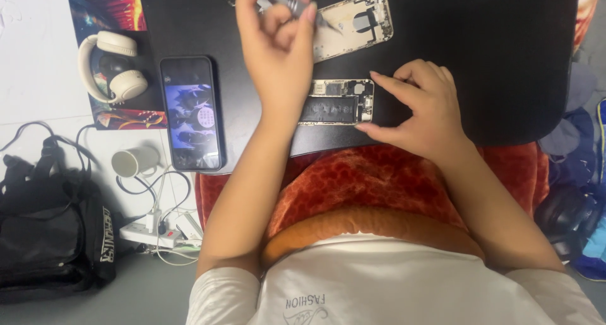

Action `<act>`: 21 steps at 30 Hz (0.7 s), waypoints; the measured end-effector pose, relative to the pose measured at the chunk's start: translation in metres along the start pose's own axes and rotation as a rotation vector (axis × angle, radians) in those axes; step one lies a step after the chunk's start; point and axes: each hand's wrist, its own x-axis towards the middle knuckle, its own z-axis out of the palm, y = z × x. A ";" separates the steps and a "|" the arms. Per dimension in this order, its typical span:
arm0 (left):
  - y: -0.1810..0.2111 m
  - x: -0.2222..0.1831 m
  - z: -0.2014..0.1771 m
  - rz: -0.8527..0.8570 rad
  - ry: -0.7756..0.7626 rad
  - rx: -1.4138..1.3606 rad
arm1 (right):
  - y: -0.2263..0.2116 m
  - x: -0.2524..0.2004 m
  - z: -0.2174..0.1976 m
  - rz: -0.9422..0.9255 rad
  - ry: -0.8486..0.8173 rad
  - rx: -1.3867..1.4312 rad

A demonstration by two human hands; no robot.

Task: Using a precision screwdriver to remove screws from the internal components of a disassembled smartphone.

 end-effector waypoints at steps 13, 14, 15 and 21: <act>0.006 -0.071 0.009 -0.048 -0.168 -0.231 | 0.003 -0.001 0.000 -0.039 0.206 0.140; 0.006 -0.072 0.009 -0.054 -0.169 -0.231 | 0.003 -0.001 0.000 -0.034 0.204 0.140; 0.005 -0.072 0.009 -0.069 -0.168 -0.218 | 0.004 -0.001 0.000 -0.050 0.209 0.135; 0.005 -0.073 0.010 -0.102 -0.154 -0.213 | 0.006 -0.002 0.001 -0.058 0.206 0.122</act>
